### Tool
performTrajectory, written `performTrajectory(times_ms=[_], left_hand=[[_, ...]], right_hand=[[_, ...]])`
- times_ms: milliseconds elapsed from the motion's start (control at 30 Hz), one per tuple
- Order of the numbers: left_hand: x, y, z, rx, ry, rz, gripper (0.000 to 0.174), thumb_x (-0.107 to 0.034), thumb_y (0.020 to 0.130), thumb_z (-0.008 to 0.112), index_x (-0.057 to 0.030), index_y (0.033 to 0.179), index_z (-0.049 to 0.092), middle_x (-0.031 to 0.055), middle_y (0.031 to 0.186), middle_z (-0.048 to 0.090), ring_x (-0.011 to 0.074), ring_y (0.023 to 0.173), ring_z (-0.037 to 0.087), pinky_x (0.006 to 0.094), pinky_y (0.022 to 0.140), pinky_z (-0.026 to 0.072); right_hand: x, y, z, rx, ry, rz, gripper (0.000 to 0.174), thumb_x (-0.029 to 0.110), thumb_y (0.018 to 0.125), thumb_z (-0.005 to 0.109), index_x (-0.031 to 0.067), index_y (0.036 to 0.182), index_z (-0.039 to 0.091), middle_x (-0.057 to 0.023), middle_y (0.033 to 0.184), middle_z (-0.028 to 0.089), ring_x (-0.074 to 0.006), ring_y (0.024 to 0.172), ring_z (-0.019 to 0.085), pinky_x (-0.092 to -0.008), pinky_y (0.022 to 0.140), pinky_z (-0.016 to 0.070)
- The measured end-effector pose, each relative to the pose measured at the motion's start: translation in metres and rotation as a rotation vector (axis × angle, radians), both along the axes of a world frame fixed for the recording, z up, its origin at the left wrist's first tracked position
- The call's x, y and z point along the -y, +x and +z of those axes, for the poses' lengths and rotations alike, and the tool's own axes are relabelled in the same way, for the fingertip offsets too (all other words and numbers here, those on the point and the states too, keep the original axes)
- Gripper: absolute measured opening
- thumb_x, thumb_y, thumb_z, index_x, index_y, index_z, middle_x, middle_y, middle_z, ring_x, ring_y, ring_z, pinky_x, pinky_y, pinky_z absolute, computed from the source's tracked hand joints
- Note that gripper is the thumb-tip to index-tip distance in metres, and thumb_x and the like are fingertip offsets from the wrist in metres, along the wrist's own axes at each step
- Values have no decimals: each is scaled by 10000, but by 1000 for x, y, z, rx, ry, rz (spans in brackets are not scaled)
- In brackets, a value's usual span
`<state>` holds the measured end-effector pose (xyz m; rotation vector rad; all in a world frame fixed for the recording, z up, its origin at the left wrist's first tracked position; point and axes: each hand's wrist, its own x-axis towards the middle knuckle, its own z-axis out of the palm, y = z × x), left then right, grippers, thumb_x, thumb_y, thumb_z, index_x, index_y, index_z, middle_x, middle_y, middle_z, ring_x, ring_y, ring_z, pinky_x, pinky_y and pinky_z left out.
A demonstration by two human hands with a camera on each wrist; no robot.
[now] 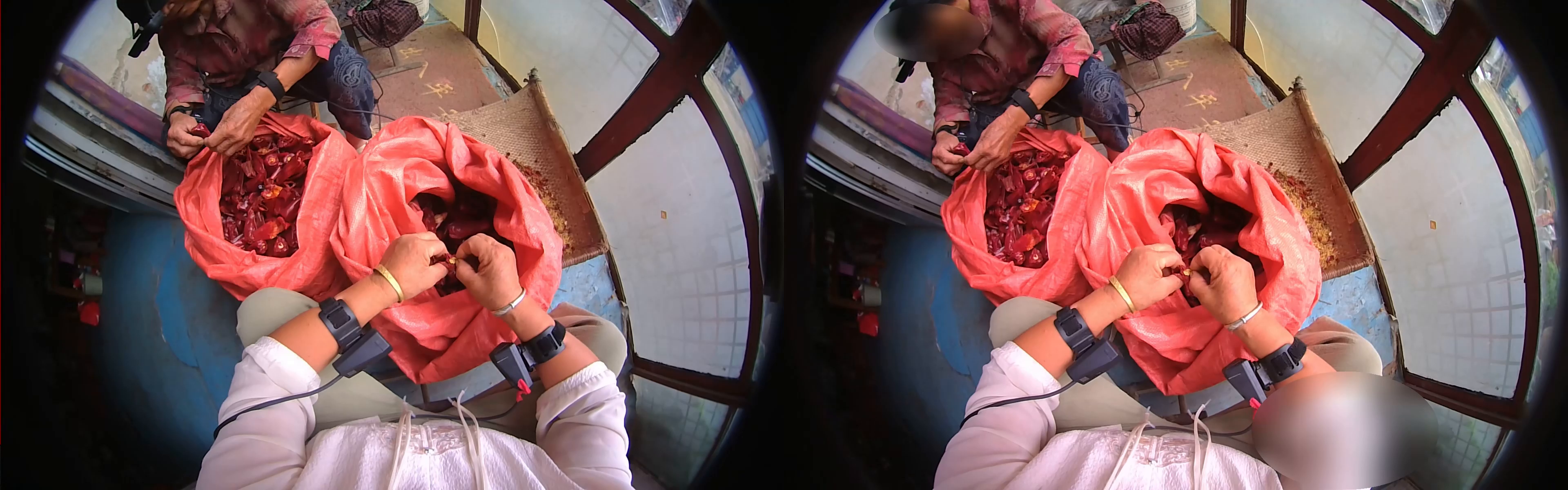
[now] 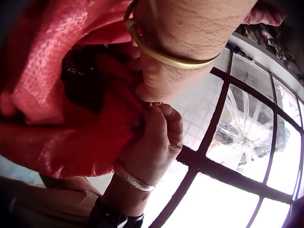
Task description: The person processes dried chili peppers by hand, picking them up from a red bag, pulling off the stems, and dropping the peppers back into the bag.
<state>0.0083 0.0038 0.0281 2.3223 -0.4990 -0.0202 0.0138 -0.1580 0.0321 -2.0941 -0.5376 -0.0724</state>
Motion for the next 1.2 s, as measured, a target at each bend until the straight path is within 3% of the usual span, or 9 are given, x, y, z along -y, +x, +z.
performTrajectory(times_ms=[367, 433, 533, 633, 700, 800, 833, 900, 1200], left_hand=[[2, -1, 7, -139, -154, 53, 219, -148, 651, 613, -51, 845, 588, 118, 769, 555, 262, 703, 549, 331, 636, 438], [2, -6, 2, -79, -174, 26, 187, -81, 651, 637, -18, 821, 592, 61, 642, 527, 129, 562, 515, 245, 525, 416], [1, -6, 6, -226, -205, 60, 126, -87, 684, 621, -7, 778, 595, 43, 598, 533, 93, 531, 493, 231, 508, 400], [-1, -4, 0, -358, -286, 126, 175, -199, 697, 601, -30, 743, 608, 129, 627, 571, 214, 570, 565, 305, 533, 422], [-2, -3, 1, -342, -283, 155, 202, -213, 712, 586, -14, 735, 603, 140, 621, 571, 210, 564, 565, 307, 530, 421], [-8, 6, -2, -424, -307, 188, 249, -239, 743, 566, 7, 710, 592, 119, 574, 557, 166, 529, 547, 293, 512, 417], [-10, 7, -6, -419, -307, 192, 249, -239, 743, 566, 7, 710, 592, 119, 574, 557, 166, 529, 547, 293, 512, 417], [-11, 6, -8, -671, -360, 138, 218, -239, 800, 530, -30, 757, 576, -21, 567, 495, 57, 488, 462, 210, 458, 394], [-22, 1, 0, -919, -960, 294, 169, -246, 806, 517, -103, 896, 532, -21, 683, 562, 46, 473, 491, 158, 396, 373]], right_hand=[[6, 7, 0, -795, 516, -50, 52, 60, 720, 520, 67, 669, 510, 28, 553, 471, -41, 439, 412, -170, 392, 328], [8, 2, -3, -825, 507, -35, 51, 70, 724, 521, 70, 675, 510, 27, 555, 475, -44, 439, 417, -172, 394, 332], [10, 3, -3, -891, 540, -25, 46, 86, 733, 518, 75, 689, 510, 24, 560, 486, -51, 437, 428, -178, 398, 341], [10, 4, -6, -923, 611, -34, 32, 103, 738, 528, 82, 718, 514, 12, 583, 509, -60, 448, 452, -185, 427, 373], [7, 6, -8, -951, 523, -93, 18, 75, 725, 524, 60, 717, 524, -23, 604, 535, -78, 517, 500, -203, 455, 392], [17, 12, -37, -250, -264, 113, 150, 111, 708, 516, 37, 826, 570, -137, 728, 586, -255, 701, 579, -348, 622, 463], [18, 8, -38, -245, -263, 118, 150, 111, 708, 516, 37, 826, 570, -137, 728, 586, -255, 701, 579, -348, 622, 463], [21, 0, -42, -112, -1030, 331, 218, 160, 734, 462, 36, 856, 593, -171, 805, 593, -300, 752, 578, -369, 665, 466], [29, 6, -42, -341, -1175, 434, 223, 185, 729, 463, 42, 784, 626, -179, 829, 596, -292, 795, 585, -373, 701, 470]])
